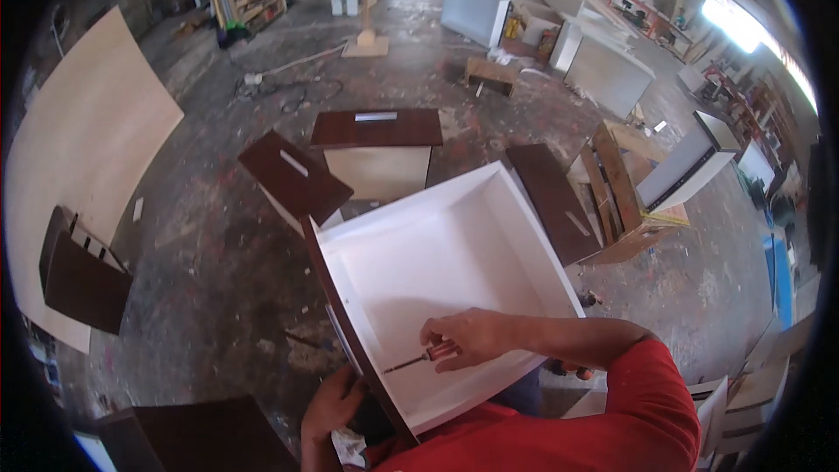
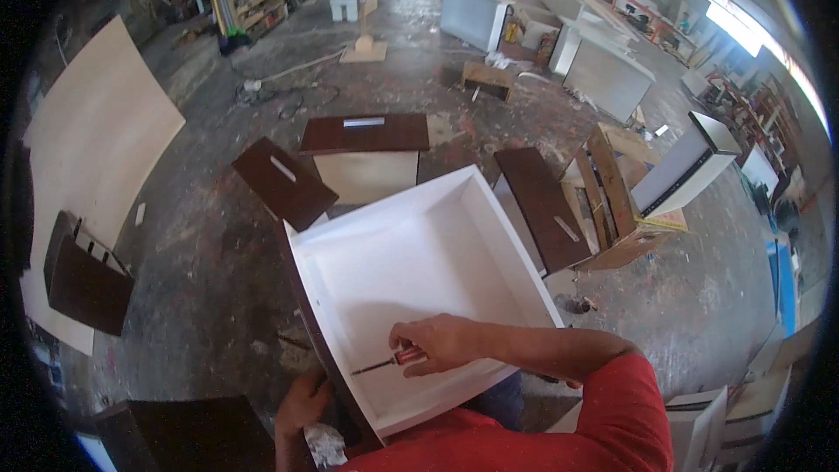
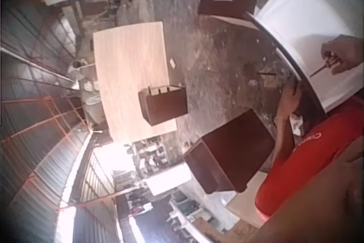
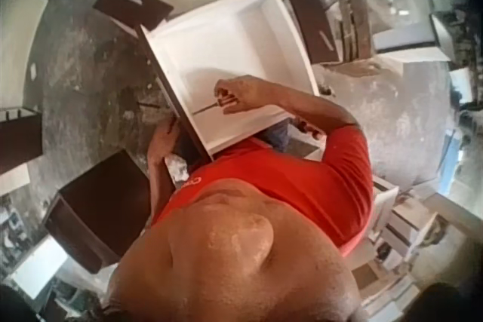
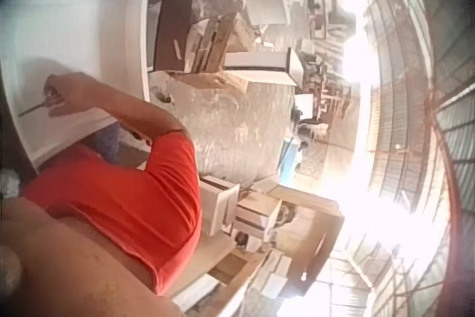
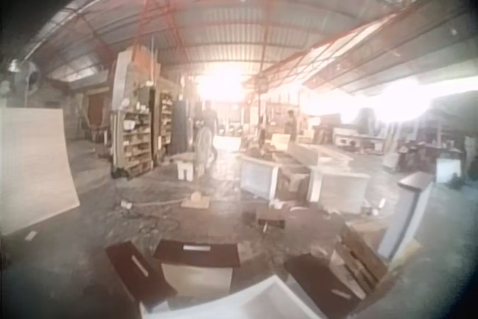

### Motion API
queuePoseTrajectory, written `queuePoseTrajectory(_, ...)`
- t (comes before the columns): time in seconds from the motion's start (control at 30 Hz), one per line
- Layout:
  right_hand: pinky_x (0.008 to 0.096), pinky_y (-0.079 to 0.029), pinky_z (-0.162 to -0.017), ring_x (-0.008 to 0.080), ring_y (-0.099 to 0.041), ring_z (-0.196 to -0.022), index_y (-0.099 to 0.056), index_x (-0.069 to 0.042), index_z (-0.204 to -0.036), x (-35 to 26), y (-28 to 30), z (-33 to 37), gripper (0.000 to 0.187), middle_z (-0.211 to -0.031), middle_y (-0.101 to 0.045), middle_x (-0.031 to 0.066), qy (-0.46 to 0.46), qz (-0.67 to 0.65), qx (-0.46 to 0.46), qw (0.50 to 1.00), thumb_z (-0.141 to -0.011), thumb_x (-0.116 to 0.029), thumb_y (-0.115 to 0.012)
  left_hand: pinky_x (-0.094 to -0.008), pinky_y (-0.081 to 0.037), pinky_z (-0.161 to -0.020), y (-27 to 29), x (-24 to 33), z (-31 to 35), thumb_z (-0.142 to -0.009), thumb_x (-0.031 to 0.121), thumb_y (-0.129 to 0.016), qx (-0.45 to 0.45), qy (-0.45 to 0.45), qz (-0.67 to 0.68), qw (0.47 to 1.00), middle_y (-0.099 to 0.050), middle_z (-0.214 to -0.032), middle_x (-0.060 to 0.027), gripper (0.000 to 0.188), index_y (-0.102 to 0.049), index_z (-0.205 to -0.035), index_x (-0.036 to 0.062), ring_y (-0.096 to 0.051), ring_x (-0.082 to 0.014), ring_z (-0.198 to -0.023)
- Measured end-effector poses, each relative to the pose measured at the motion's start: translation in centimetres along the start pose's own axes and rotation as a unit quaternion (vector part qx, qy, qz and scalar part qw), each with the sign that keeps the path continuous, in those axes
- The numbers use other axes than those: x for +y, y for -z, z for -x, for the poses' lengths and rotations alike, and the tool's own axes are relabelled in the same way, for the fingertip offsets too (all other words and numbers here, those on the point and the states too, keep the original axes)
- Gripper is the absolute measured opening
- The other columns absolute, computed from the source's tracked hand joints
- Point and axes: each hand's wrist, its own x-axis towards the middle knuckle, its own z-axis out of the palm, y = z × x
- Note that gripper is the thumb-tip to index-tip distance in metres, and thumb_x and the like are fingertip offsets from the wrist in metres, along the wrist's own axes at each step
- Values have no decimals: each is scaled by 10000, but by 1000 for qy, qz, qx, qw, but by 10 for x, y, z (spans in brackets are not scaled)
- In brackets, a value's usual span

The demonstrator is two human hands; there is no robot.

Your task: The person assembles a wooden drawer by positioning a handle against the front panel, securing it with a screwdriver, and then using a utility knife and a small metal piece to scrape or clean the interior corners.

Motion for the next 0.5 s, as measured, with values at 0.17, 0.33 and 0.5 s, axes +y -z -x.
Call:
queuePoseTrajectory(0.17,412,-581,-859,303,-740,-996,-636,-92,-1177,7,0,-1,316,-1076,-746,119,15,44,-4,999,-1002,-332,-743,-367,-523,-1017,-12,-17,-6,-1077,180,-571,16,-1,136,991,-740,-1242,-170,380,-611,-1386,-37,-682,-219,-1150)
queuePoseTrajectory(0.33,434,-568,-926,316,-728,-1072,-646,-105,-1230,19,-6,0,339,-1131,-749,143,-5,89,1,996,-1033,-377,-691,-381,-519,-1035,-1,3,-13,-1063,163,-568,-20,35,21,999,-728,-1265,-200,391,-603,-1393,-45,-684,-245,-1161)
queuePoseTrajectory(0.5,480,-549,-904,361,-718,-1048,-636,-63,-1230,4,0,-6,405,-1084,-749,158,8,25,-29,999,-1048,-424,-645,-433,-478,-1096,-11,-52,-12,-1017,182,-559,9,35,73,997,-676,-1357,-263,468,-572,-1421,-55,-647,-339,-1263)
